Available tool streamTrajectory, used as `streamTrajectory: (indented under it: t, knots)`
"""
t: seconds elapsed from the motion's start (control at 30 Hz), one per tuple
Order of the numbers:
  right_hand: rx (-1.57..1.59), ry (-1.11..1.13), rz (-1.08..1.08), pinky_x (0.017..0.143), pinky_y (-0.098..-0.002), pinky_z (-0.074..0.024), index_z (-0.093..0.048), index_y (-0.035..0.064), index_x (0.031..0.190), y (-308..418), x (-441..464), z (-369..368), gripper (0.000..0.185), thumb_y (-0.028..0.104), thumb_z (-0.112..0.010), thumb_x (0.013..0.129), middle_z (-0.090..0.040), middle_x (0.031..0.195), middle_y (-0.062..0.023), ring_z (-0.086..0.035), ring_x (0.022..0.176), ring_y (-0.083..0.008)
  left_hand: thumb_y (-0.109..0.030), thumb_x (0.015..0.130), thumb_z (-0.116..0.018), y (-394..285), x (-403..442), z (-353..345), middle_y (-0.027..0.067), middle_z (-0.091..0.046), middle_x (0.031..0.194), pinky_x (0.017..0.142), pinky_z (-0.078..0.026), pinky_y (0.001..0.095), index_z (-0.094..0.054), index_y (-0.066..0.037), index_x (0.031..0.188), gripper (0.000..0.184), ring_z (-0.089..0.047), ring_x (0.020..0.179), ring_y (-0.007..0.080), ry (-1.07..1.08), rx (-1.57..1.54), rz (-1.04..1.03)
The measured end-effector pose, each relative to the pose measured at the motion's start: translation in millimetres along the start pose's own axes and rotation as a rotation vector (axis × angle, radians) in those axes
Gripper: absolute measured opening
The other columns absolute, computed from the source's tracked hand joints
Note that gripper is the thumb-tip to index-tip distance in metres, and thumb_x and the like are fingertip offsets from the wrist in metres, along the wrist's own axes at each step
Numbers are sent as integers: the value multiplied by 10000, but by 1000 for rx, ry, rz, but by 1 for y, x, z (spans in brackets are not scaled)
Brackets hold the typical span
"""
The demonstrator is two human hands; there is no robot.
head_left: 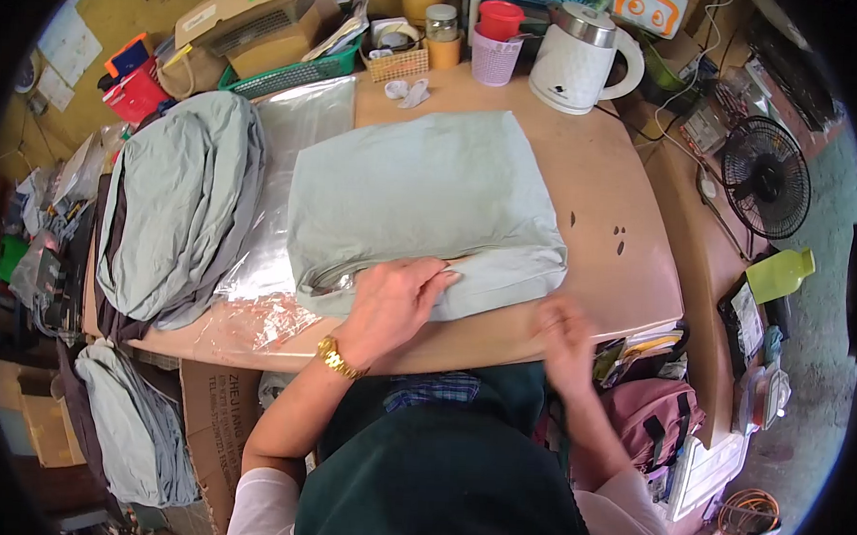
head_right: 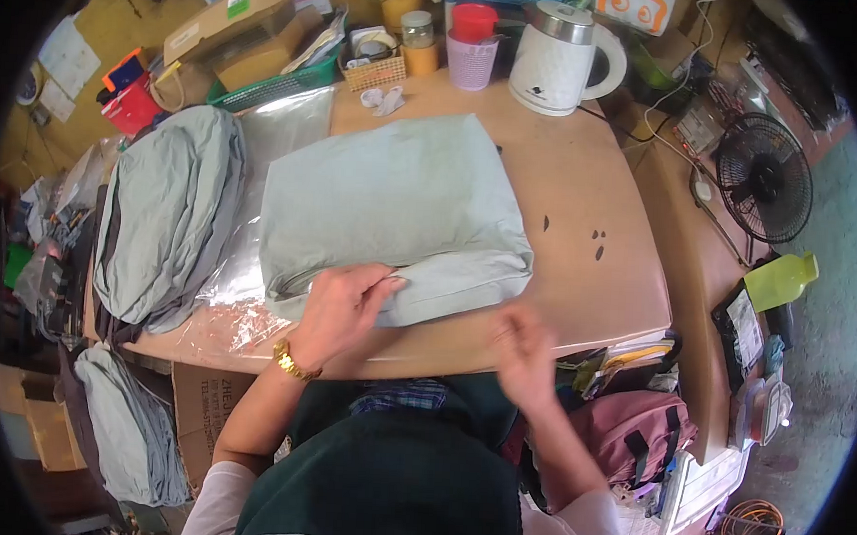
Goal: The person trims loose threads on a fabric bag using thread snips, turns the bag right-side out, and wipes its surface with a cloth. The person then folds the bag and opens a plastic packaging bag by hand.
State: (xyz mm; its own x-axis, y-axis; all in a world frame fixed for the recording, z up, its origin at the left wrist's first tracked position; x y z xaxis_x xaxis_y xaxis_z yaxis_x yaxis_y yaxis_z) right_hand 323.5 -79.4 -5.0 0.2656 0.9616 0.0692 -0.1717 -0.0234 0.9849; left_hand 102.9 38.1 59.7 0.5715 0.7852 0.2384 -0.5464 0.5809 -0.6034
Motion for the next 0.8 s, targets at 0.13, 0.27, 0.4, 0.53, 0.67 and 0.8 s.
streamTrajectory:
  t: [0.13,0.27,0.4,0.53,0.67,0.8]
  knots:
    - [1121,144,-382,938,-378,-480,-496,65,1262,-13,-23,-75,357,228,-595,960,-612,1175,-101,-584,1134,-215,-161,914,-613,-20,-8,5,176,-526,594,539,-435,424,-612,-18,914,143,-568,558,353,-45,-119,13]
    - [1231,-177,-365,937,-385,-487,-516,88,1280,-29,8,-52,339,235,-568,979,-619,1210,-69,-600,1123,-196,-127,911,-588,-8,-36,16,169,-591,711,597,-465,420,-605,-21,903,107,-614,669,354,152,51,41]
    - [1042,-170,-426,869,-336,-508,-609,82,1155,-39,1,-78,215,189,-592,969,-665,1110,-49,-638,1012,-166,-127,881,-621,-36,-21,-1,157,-618,931,664,-485,426,-609,-26,892,102,-615,797,358,-52,3,-60]
    - [953,-86,-356,779,-262,-507,-682,81,1009,-41,-4,-88,103,140,-629,944,-692,978,-22,-649,903,-133,-103,861,-658,-38,-3,-39,154,-610,861,630,-484,405,-621,-25,907,98,-612,743,351,-102,18,-122]
    - [1030,-19,-426,713,-314,-470,-672,119,988,-39,-14,-85,103,205,-628,955,-668,899,20,-614,803,-116,-92,862,-669,-26,6,-49,156,-608,778,578,-473,392,-621,-30,926,101,-615,683,345,-84,-16,-107]
    - [1245,7,-584,797,-338,-471,-595,115,1177,2,-12,-85,252,287,-541,1001,-641,1059,1,-601,946,-139,-110,871,-674,-31,6,-33,161,-608,736,553,-469,390,-621,-31,917,105,-615,644,342,-80,-86,-19]
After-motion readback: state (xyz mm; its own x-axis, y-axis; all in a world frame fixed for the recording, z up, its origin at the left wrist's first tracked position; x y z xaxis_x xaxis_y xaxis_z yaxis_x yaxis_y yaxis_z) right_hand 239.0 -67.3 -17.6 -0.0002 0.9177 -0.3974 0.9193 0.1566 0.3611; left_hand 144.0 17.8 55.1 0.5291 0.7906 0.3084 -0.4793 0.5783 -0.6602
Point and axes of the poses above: each hand's wrist, its own x-axis towards the middle knuckle, its own z-axis out of the back of the hand, y = z × x, the point moved 3 cm from there along x, towards the middle knuckle
